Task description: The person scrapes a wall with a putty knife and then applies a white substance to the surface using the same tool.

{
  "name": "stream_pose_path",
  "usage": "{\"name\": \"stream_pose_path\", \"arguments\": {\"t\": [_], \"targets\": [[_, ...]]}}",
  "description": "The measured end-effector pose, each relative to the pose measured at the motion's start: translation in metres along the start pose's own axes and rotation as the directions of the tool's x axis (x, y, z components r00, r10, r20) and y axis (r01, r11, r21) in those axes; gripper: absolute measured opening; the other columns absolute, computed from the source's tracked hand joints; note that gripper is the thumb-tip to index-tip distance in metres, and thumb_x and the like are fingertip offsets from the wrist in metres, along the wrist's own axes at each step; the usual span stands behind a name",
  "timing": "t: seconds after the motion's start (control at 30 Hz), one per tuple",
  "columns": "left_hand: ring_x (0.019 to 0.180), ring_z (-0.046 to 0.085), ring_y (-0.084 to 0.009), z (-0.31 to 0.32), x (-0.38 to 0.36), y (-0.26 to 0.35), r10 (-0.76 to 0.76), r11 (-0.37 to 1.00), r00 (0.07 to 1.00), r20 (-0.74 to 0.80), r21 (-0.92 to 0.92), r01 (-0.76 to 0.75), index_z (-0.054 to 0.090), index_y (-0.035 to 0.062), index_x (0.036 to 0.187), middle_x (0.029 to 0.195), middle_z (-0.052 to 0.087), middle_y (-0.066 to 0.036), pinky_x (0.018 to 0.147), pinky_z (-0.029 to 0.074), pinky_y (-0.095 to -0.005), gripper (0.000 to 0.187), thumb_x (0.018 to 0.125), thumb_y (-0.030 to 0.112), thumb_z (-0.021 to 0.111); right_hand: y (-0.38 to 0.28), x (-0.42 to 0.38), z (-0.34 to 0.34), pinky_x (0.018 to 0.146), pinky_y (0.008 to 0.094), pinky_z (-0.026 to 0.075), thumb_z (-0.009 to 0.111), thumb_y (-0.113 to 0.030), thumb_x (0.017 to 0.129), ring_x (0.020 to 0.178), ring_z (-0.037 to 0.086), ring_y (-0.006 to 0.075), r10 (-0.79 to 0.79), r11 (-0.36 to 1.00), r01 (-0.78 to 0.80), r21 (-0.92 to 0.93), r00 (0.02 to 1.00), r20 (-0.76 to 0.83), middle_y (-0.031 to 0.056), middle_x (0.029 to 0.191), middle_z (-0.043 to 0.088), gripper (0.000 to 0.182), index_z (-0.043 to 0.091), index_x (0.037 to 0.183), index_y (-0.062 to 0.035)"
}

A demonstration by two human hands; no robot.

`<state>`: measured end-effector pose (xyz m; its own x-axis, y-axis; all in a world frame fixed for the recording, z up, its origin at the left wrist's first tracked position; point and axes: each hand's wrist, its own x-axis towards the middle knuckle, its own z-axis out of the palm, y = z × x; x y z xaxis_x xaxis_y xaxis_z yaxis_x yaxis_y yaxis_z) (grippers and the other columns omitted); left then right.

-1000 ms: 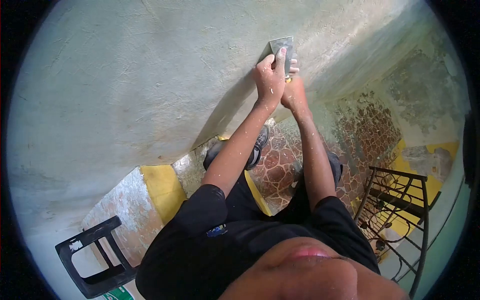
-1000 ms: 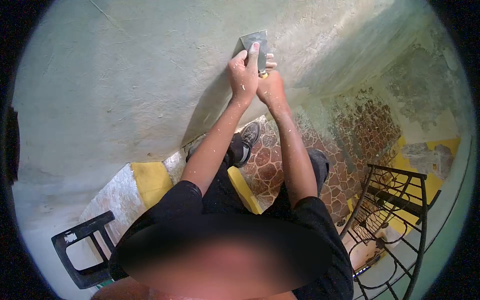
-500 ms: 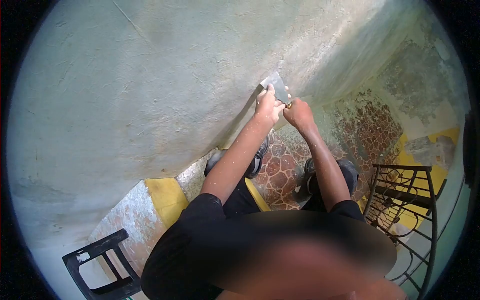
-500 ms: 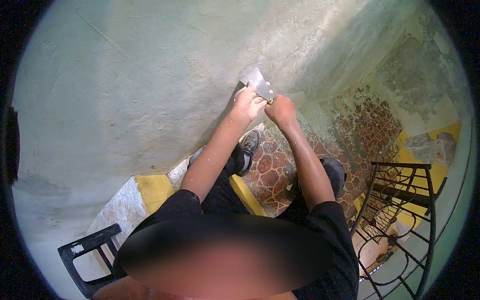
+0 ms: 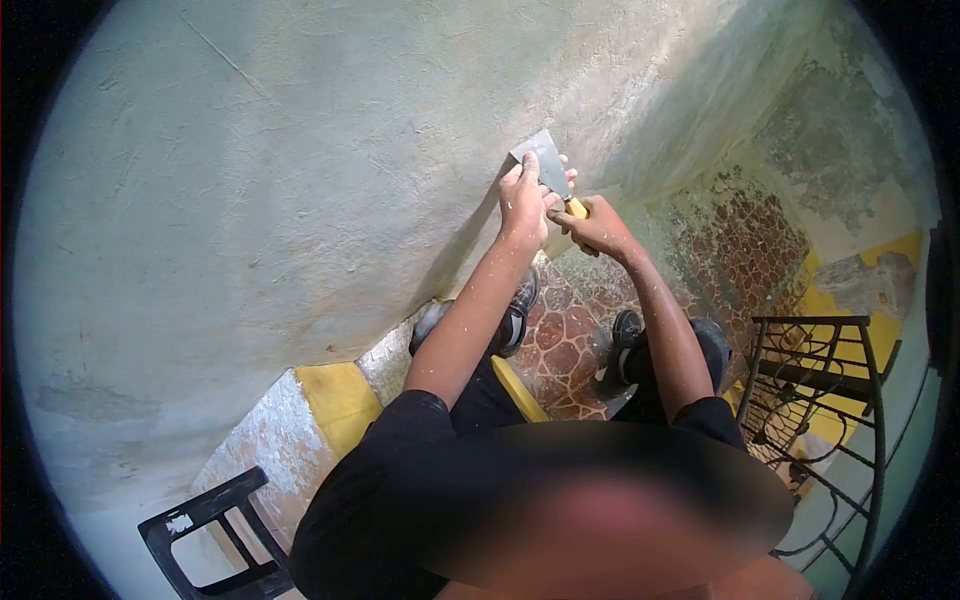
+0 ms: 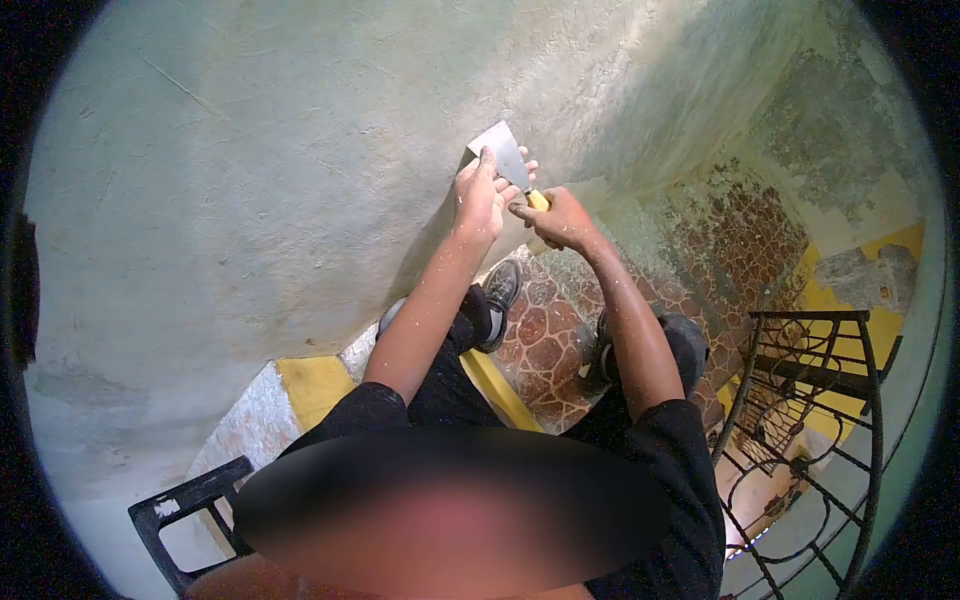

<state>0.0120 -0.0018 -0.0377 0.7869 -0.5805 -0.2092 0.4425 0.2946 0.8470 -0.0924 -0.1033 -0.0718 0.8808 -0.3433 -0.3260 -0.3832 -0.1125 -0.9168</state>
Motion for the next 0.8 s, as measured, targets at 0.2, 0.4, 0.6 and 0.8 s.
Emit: {"name": "stream_pose_path", "arguments": {"t": [0.2,0.4,0.6,0.8], "targets": [[0.093,0.075,-0.0285,0.007,0.003,0.005,0.078,0.985,0.997,-0.001,0.154,-0.077,0.057,-0.0111,0.121,0.11,0.07,-0.021,0.071,0.064,-0.0355,0.036,0.111,0.022,0.044,0.008,-0.001,-0.002,0.041,0.0263,0.027,0.072,-0.056,0.093,0.043,0.039,0.0064,-0.008,0.954,-0.003,0.301,0.999,0.034,-0.0057,0.055,0.044,0.052,0.062,0.077,-0.0066],[0.092,0.075,-0.0271,0.003,0.007,0.005,0.047,0.982,0.999,0.008,0.183,-0.048,0.057,-0.0094,0.123,0.11,0.07,-0.019,0.072,0.065,-0.036,0.035,0.111,0.02,0.043,0.007,0.002,0.01,0.04,0.0268,0.023,0.061,-0.066,0.096,0.041,0.035,0.0066,0.067,0.873,-0.071,0.482,0.997,0.025,-0.0047,0.054,0.04,0.063,0.055,0.071,-0.0083],[0.099,0.074,-0.0329,-0.01,0.007,0.0,-0.046,0.987,0.998,0.049,0.156,0.038,0.051,-0.0094,0.132,0.115,0.067,-0.021,0.076,0.065,-0.0388,0.04,0.112,0.023,0.039,0.023,0.013,0.007,0.039,0.0267,0.026,0.061,-0.064,0.097,0.04,0.038,0.0079,0.063,0.962,-0.021,0.273,0.987,-0.146,-0.003,0.051,0.043,0.066,0.052,0.061,-0.009],[0.101,0.072,-0.0373,-0.005,0.01,0.0,0.064,0.99,0.991,-0.118,0.134,-0.048,0.052,-0.0116,0.131,0.115,0.065,-0.023,0.076,0.067,-0.0419,0.039,0.111,0.021,0.046,0.014,0.009,0.009,0.039,0.0265,0.027,0.064,-0.06,0.097,0.041,0.039,0.0079,0.029,0.966,0.026,0.257,0.978,-0.207,-0.0034,0.05,0.043,0.066,0.052,0.058,-0.0089]]}}
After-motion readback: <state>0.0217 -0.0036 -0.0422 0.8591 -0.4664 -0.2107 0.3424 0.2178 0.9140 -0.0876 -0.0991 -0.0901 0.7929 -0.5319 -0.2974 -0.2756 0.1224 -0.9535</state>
